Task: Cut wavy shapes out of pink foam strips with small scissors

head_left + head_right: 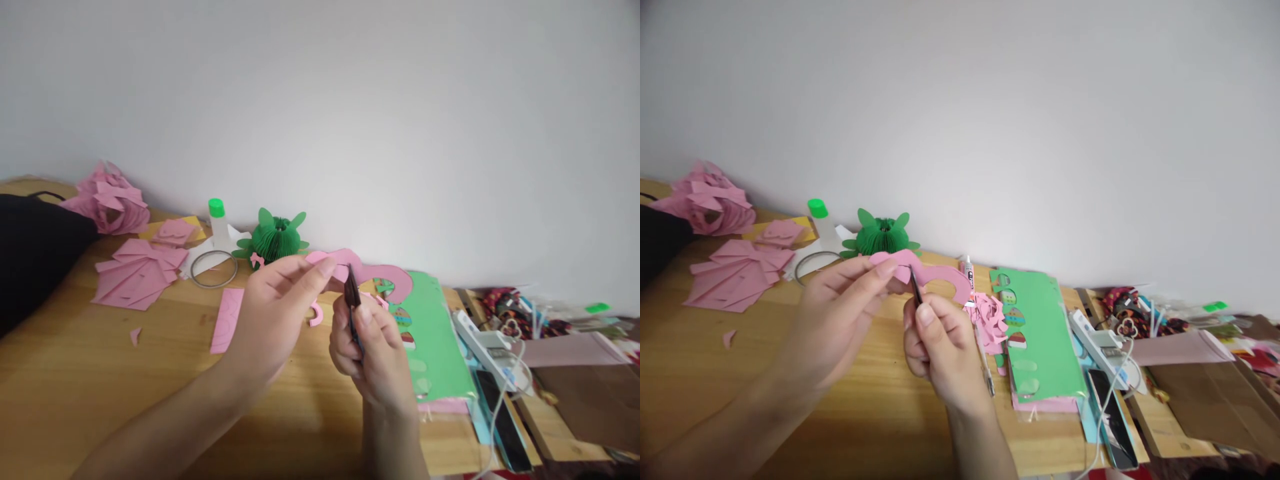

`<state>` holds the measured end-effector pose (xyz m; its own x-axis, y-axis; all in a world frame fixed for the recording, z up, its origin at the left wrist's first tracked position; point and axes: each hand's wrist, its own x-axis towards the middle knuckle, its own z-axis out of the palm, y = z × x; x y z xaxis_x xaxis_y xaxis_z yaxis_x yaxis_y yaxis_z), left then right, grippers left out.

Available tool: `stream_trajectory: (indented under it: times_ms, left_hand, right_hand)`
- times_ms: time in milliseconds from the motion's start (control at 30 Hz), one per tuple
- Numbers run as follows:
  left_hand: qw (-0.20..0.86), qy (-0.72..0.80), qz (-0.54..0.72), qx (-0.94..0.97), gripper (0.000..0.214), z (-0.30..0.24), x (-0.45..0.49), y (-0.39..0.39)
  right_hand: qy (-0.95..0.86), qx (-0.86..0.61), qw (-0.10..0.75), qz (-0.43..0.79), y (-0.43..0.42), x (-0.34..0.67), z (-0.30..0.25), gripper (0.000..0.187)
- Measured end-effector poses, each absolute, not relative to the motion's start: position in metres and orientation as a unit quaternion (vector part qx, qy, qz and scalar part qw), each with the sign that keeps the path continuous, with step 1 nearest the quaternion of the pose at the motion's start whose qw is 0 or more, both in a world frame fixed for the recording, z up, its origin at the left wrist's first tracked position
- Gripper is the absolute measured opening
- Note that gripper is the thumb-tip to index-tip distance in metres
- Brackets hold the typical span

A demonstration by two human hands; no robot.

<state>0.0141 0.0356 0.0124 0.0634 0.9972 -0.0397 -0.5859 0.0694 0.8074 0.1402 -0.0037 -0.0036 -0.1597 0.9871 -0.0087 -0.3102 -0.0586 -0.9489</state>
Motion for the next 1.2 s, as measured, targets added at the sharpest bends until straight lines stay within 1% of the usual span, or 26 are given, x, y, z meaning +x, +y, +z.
stream_trajectory:
  times_ms: [133,333,833,1200]
  left_hand:
    - [0.655,0.321,0.597,0.334,0.012,0.0115,0.0146,0.0353]
    - [0.648,0.329,0.581,0.368,0.009,0.0108,0.0139,0.0343]
    - [0.653,0.345,0.56,0.376,0.014,0.0104,0.0105,0.0333]
    - [0.633,0.345,0.556,0.414,0.015,0.0111,0.009,0.0375]
  right_hand:
    - [-0.442,-0.38,0.527,0.619,-0.0034,0.1394,-0.0031,0.034]
    - [-0.431,-0.355,0.544,0.627,-0.0033,0.138,-0.0014,0.031]
    - [-0.421,-0.325,0.546,0.647,-0.0029,0.1395,-0.003,0.029]
    - [-0.443,-0.331,0.535,0.639,-0.0039,0.1434,-0.0042,0.028]
